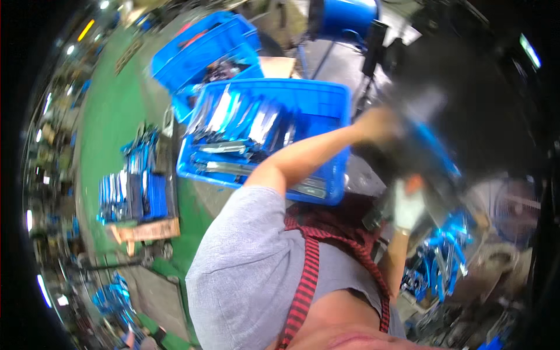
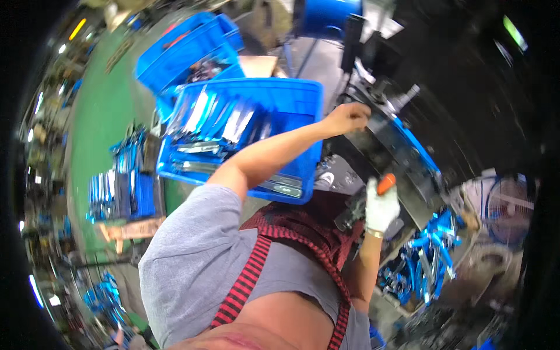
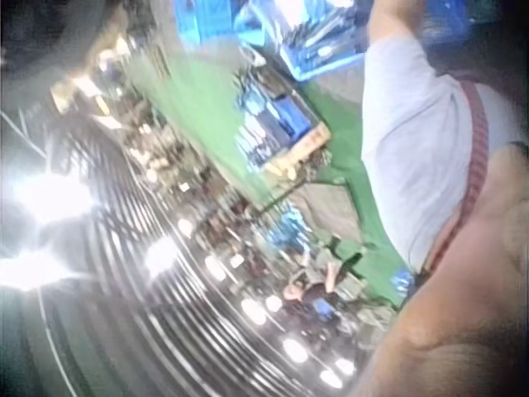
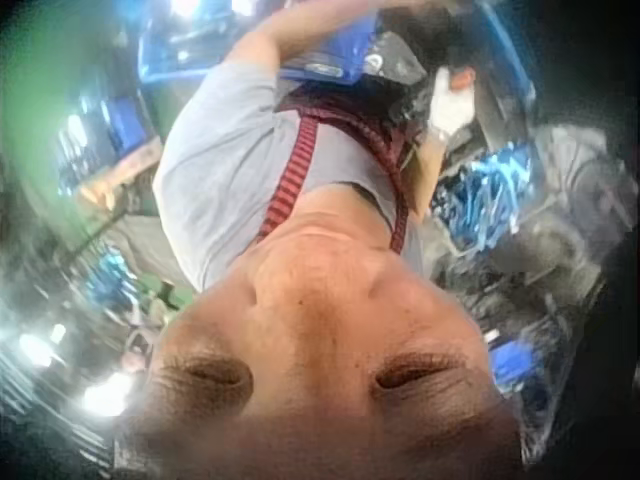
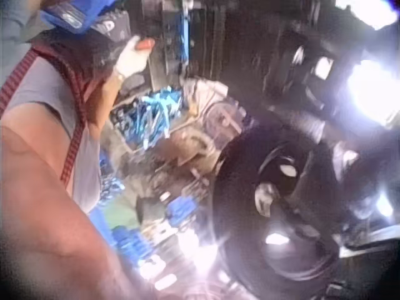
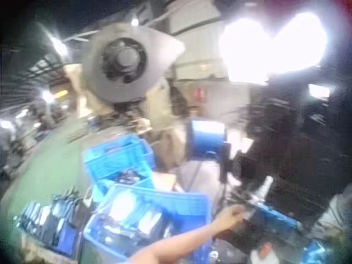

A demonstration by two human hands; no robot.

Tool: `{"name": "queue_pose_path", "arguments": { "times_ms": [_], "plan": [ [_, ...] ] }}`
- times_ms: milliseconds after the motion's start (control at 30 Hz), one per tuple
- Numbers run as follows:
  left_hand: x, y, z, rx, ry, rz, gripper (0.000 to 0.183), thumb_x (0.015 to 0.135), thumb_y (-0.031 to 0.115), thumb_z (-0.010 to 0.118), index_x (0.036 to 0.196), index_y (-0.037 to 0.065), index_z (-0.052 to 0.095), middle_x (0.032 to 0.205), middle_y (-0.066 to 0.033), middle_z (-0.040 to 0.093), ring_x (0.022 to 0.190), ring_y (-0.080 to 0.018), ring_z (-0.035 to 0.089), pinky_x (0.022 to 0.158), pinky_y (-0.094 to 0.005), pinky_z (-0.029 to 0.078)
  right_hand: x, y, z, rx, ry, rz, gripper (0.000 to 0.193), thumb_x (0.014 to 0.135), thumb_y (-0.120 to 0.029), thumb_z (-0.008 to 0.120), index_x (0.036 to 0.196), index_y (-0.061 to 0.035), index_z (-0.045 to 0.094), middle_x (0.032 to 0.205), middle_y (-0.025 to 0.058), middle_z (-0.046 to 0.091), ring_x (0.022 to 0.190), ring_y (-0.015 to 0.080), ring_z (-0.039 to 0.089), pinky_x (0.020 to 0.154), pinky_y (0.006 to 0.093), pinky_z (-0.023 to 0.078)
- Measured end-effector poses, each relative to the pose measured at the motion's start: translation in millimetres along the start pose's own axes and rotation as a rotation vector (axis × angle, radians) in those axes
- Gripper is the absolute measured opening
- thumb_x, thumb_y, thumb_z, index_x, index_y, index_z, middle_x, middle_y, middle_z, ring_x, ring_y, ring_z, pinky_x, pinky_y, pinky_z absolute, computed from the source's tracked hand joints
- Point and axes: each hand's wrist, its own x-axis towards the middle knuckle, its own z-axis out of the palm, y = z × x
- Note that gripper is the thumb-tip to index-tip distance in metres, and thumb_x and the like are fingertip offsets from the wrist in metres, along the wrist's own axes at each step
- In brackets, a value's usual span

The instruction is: The person repeatedly takes metal pieces from a blue bin, positions them into a machine press, pulls a lever to press them, and places the processed pieces into a container.

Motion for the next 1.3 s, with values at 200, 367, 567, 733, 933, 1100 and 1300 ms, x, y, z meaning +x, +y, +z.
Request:
{"name": "queue_pose_path", "arguments": {
  "times_ms": [200, 367, 567, 733, 933, 1100, 1300],
  "plan": [
    [-99, -27, -203, 1.108, -0.071, -0.380, 0.016, 0.064, 0.022, 0.061, 0.076, 0.012, 0.065, 0.076, -0.0096, 0.062, 0.075, -0.0249, 0.060, 0.064, -0.0364, 0.048, 0, 6, 5, 0.090, -0.194, 0.042, 0.043, 0.074, -0.028, 0.062, 0.102, 0.0030, 0.051, 0.090, 0.0151, 0.058, 0.078, 0.0242, 0.055, 0.072, 0.0332, 0.042],
    [-119, -95, -227, 1.317, 0.025, -0.762, 0.023, 0.063, 0.023, 0.062, 0.083, 0.011, 0.065, 0.087, -0.0071, 0.063, 0.080, -0.0220, 0.061, 0.065, -0.0347, 0.049, -2, -5, 4, 0.040, -0.159, 0.136, 0.042, 0.076, -0.032, 0.058, 0.095, 0.0046, 0.053, 0.080, 0.0135, 0.059, 0.066, 0.0235, 0.056, 0.061, 0.0347, 0.043],
    [-128, -89, -215, 1.079, 0.306, -0.776, 0.020, 0.070, 0.014, 0.053, 0.085, 0.008, 0.064, 0.088, -0.0100, 0.062, 0.082, -0.0237, 0.060, 0.068, -0.0364, 0.048, 8, 28, -47, 1.227, -0.328, 0.356, 0.036, 0.079, -0.031, 0.049, 0.105, -0.0047, 0.051, 0.080, 0.0013, 0.053, 0.054, 0.0057, 0.042, 0.046, 0.0162, 0.031],
    [-110, -47, -220, 0.575, -0.049, -0.600, 0.026, 0.062, 0.016, 0.057, 0.084, 0.003, 0.061, 0.063, -0.0087, 0.060, 0.053, -0.0176, 0.060, 0.049, -0.0314, 0.049, 108, 123, -15, -0.080, -0.104, -0.103, 0.044, 0.074, -0.024, 0.053, 0.109, 0.0027, 0.047, 0.101, 0.0176, 0.055, 0.093, 0.0328, 0.052, 0.083, 0.0395, 0.038],
    [-116, -4, -200, 0.657, -0.079, -0.355, 0.025, 0.070, 0.027, 0.051, 0.074, 0.003, 0.056, 0.064, -0.0163, 0.058, 0.061, -0.0279, 0.059, 0.055, -0.0387, 0.046, 84, 165, -26, -0.367, 0.021, 0.057, 0.030, 0.073, -0.026, 0.053, 0.087, 0.0009, 0.053, 0.083, 0.0222, 0.056, 0.079, 0.0363, 0.053, 0.069, 0.0390, 0.041],
    [-134, -38, -201, 0.763, 0.206, -0.154, 0.023, 0.068, 0.022, 0.051, 0.080, 0.004, 0.060, 0.079, -0.0164, 0.059, 0.074, -0.0341, 0.056, 0.066, -0.0398, 0.044, -39, 199, -96, 0.356, 0.202, 0.531, 0.019, 0.075, -0.016, 0.055, 0.086, -0.0003, 0.057, 0.080, 0.0067, 0.057, 0.061, 0.0172, 0.051, 0.055, 0.0310, 0.043],
    [-117, 19, -207, 0.118, 0.188, -0.286, 0.056, 0.061, -0.001, 0.047, 0.117, 0.009, 0.042, 0.096, -0.0076, 0.057, 0.054, -0.0089, 0.051, 0.045, -0.0217, 0.044, -110, 312, -126, 1.347, 0.376, 1.234, 0.042, 0.082, -0.048, 0.038, 0.086, -0.0084, 0.054, 0.044, -0.0050, 0.033, 0.032, 0.0064, 0.026, 0.029, 0.0212, 0.019]
  ]
}}
